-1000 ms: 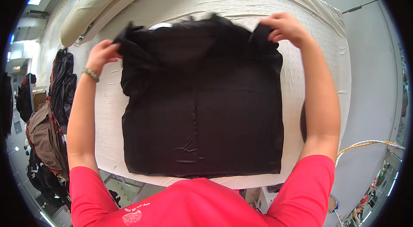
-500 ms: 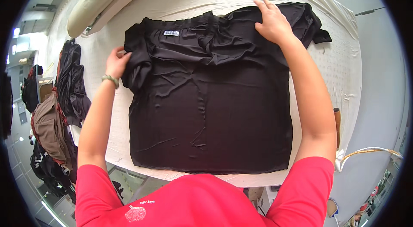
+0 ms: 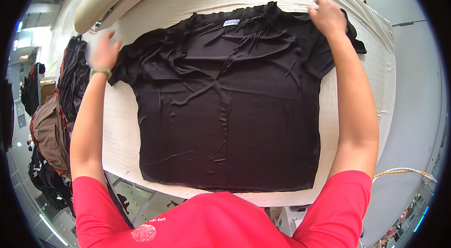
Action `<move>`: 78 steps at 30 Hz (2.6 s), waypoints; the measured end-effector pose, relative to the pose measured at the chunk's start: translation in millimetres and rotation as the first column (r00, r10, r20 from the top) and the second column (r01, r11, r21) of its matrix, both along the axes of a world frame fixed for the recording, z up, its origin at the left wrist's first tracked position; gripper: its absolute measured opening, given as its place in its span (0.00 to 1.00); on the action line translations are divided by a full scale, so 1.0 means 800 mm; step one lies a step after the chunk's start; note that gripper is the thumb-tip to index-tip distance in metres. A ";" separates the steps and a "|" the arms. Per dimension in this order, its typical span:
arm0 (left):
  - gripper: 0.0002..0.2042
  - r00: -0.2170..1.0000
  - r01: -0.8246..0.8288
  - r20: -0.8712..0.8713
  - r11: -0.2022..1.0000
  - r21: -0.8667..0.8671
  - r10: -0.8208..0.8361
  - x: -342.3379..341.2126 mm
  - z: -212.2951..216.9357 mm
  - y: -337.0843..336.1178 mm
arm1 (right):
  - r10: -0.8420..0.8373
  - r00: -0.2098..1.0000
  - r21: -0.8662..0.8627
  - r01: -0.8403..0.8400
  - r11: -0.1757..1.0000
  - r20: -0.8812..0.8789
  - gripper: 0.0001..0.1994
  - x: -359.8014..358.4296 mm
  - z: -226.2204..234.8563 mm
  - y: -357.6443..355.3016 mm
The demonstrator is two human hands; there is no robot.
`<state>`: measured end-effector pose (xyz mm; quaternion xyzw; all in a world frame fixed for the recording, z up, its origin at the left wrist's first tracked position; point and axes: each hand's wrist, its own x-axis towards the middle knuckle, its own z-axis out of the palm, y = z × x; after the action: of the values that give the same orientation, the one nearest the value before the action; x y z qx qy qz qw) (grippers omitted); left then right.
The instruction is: Ironing a black button-down shirt on a professional pressing table in a factory.
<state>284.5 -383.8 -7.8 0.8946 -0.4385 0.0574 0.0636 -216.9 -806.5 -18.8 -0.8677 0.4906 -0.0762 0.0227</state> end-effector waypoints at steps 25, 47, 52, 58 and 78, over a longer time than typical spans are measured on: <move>0.22 0.886 0.195 -0.409 0.976 -0.097 -0.218 -0.134 -0.059 -0.290 | 0.087 0.934 -0.020 -0.086 0.996 0.346 0.22 0.077 -0.063 0.022; 0.15 0.897 0.342 -0.230 0.922 -0.182 -0.378 -0.159 -0.049 -0.259 | 0.080 0.985 0.166 -0.105 0.981 0.151 0.23 0.116 -0.003 0.066; 0.18 0.960 0.164 -0.228 0.986 -0.012 -0.163 -0.175 -0.056 -0.284 | -0.008 0.993 0.164 -0.011 0.986 0.117 0.24 0.120 -0.032 0.053; 0.23 0.965 -0.021 -0.263 0.991 -0.133 -0.014 -0.170 -0.043 -0.294 | 0.076 0.965 -0.016 -0.075 0.997 0.252 0.28 0.118 0.010 0.123; 0.15 0.860 -0.276 -0.471 0.955 -0.104 0.198 -0.350 -0.007 0.442 | 0.194 0.898 0.141 -0.268 0.953 0.395 0.20 -0.212 0.020 0.711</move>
<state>4.3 -30.2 -13.0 0.9216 -0.2912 -0.1095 0.2320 -386.1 -237.9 -2.7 -0.8827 0.3754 -0.1907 0.2088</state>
